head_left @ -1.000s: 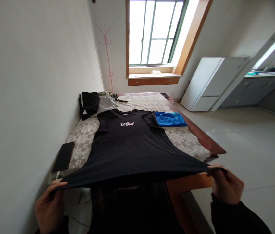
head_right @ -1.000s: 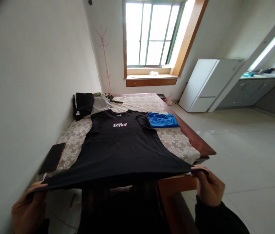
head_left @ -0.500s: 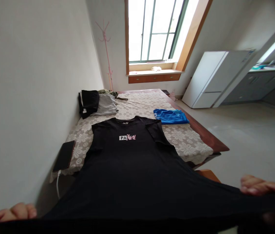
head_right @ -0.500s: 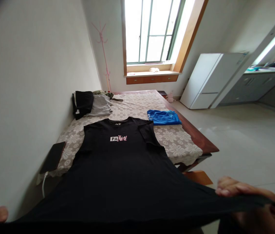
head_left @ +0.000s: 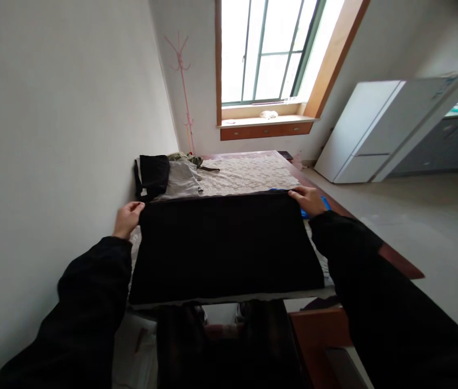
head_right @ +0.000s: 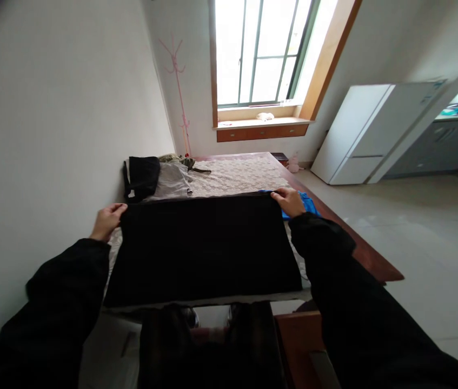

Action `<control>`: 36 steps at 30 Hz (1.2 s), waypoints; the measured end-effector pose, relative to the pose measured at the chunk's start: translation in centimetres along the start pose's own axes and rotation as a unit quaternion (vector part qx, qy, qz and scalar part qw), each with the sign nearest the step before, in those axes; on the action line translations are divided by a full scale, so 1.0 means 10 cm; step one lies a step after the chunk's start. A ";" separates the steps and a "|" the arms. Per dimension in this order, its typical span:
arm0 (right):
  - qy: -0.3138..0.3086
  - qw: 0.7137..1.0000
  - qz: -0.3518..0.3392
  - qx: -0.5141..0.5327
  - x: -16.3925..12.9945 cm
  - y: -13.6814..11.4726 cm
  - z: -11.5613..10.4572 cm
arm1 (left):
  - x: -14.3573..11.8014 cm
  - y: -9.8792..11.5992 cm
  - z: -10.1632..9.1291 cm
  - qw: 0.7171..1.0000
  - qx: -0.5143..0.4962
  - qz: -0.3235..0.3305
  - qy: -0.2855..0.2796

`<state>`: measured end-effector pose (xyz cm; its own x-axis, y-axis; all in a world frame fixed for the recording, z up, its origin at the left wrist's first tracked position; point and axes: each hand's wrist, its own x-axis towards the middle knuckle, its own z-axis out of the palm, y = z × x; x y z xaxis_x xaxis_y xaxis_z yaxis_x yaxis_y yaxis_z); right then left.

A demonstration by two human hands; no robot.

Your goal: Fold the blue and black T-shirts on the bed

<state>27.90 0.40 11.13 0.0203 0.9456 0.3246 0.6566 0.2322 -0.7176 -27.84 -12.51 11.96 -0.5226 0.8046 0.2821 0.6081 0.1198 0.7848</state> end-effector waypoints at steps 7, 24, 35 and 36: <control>-0.046 0.993 0.022 -0.111 0.31 0.53 0.64 | 0.44 -0.43 0.72 0.991 0.118 -0.022 -0.059; 0.013 0.987 0.000 -0.158 0.49 0.76 0.80 | 0.60 -0.66 0.88 0.986 0.163 0.038 -0.018; -0.147 0.934 -0.225 -0.236 -0.21 0.09 0.60 | -0.53 0.09 0.67 0.929 0.153 0.267 -0.206; -0.193 0.919 -0.252 -0.233 -0.41 -0.07 0.63 | -0.74 0.18 0.70 0.909 0.173 0.290 -0.247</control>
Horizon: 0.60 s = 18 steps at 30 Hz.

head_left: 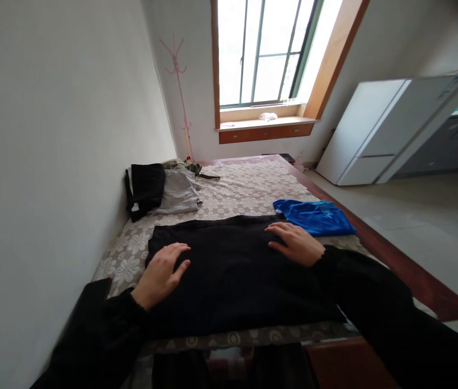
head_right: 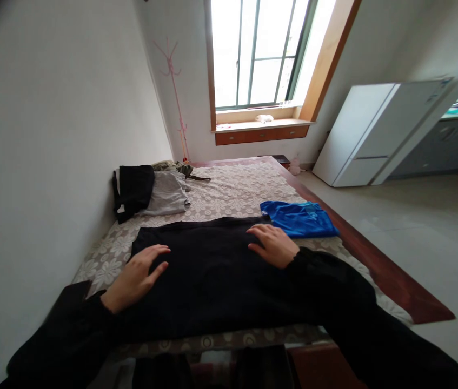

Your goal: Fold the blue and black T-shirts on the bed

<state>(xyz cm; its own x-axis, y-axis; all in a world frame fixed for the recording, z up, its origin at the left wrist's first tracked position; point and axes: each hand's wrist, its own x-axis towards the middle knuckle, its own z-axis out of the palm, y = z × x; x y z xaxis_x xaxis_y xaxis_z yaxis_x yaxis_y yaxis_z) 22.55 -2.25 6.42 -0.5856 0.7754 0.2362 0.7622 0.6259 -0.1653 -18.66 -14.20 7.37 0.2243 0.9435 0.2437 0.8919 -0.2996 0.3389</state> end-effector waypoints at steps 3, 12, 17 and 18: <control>-0.067 0.996 -0.058 -0.005 -0.16 -0.81 0.10 | -0.15 0.53 0.26 0.992 0.071 0.042 -0.092; -0.135 0.990 0.024 0.032 0.52 -1.73 0.67 | 0.27 0.84 0.72 0.973 0.177 -0.030 -0.143; -0.075 0.992 0.098 0.028 0.55 -1.55 0.95 | 0.33 0.58 0.92 0.980 0.153 -0.116 -0.048; -0.066 0.992 0.107 0.018 0.51 -1.46 0.99 | 0.30 0.50 0.93 0.980 0.151 -0.123 -0.034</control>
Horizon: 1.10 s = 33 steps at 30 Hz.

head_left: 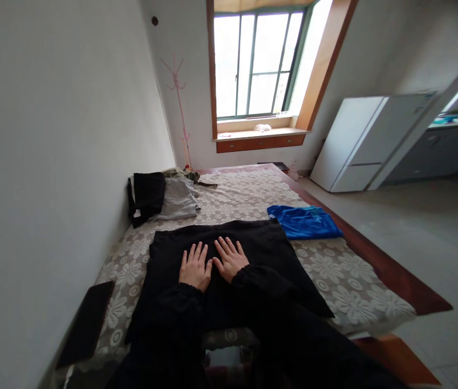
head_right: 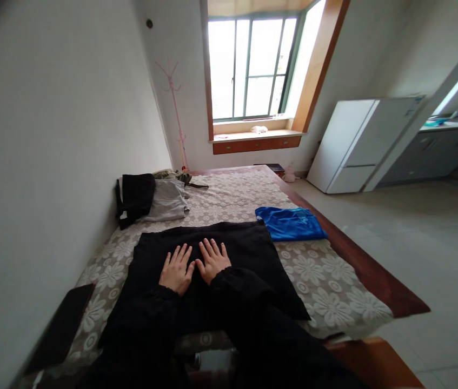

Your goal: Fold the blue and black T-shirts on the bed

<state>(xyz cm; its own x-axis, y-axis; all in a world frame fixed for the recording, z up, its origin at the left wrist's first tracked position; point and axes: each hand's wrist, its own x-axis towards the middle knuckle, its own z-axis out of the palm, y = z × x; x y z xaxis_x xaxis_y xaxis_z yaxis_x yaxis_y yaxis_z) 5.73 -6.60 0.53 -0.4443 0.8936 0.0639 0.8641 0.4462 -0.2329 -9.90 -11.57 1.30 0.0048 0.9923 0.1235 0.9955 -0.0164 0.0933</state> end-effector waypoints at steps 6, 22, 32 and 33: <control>0.023 0.984 0.154 -0.087 -0.16 0.87 -0.03 | -0.19 -0.73 -0.01 0.996 0.022 -0.083 0.031; 0.012 1.000 0.009 0.005 0.29 0.05 0.04 | 0.44 0.06 0.08 0.999 -0.027 0.038 -0.007; 0.039 0.976 0.201 -0.073 0.17 1.27 -0.22 | 0.26 -1.08 -0.12 0.995 0.006 -0.095 0.018; 0.039 0.975 0.207 -0.075 0.16 1.27 -0.23 | 0.24 -1.07 -0.14 0.995 0.011 -0.103 0.013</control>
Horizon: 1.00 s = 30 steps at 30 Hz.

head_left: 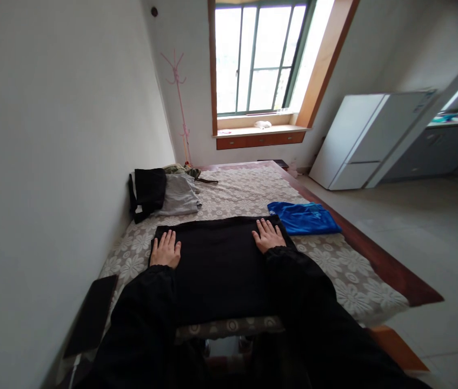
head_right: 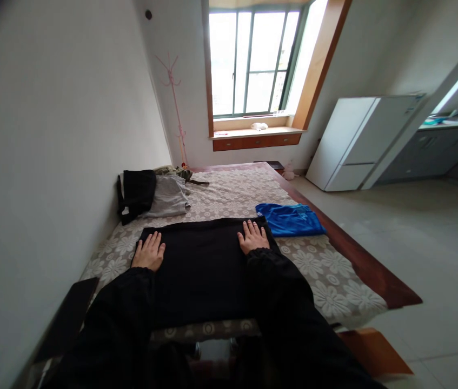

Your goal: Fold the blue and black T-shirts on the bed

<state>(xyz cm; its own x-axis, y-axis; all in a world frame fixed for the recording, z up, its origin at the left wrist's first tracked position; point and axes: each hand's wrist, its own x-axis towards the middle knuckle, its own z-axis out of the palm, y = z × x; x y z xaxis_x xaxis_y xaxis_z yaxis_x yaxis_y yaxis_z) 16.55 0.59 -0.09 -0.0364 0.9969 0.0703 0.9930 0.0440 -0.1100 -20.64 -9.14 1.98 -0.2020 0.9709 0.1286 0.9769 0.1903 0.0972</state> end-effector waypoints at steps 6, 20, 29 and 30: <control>0.024 0.992 -0.122 0.035 -0.63 -0.63 0.05 | -0.46 0.78 0.04 0.997 -0.010 0.077 0.001; 0.147 0.983 -0.108 -0.009 -1.42 0.53 0.13 | -1.40 -0.34 0.03 0.992 0.004 0.047 0.113; 0.171 0.983 -0.059 -0.005 -1.77 1.37 0.22 | -1.96 -0.95 0.06 0.986 -0.052 0.056 0.149; 0.178 0.982 -0.068 -0.001 -1.83 1.49 0.22 | -2.02 -0.97 0.04 0.985 -0.066 0.060 0.148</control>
<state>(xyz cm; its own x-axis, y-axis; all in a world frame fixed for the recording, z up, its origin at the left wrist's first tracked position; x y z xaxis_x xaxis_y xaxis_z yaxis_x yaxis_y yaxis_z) 31.73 -16.90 -5.19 -0.1270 0.8957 0.4261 0.9820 0.1741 -0.0734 -26.02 -30.58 -1.94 -0.1162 0.8969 0.4267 0.9813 0.0373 0.1889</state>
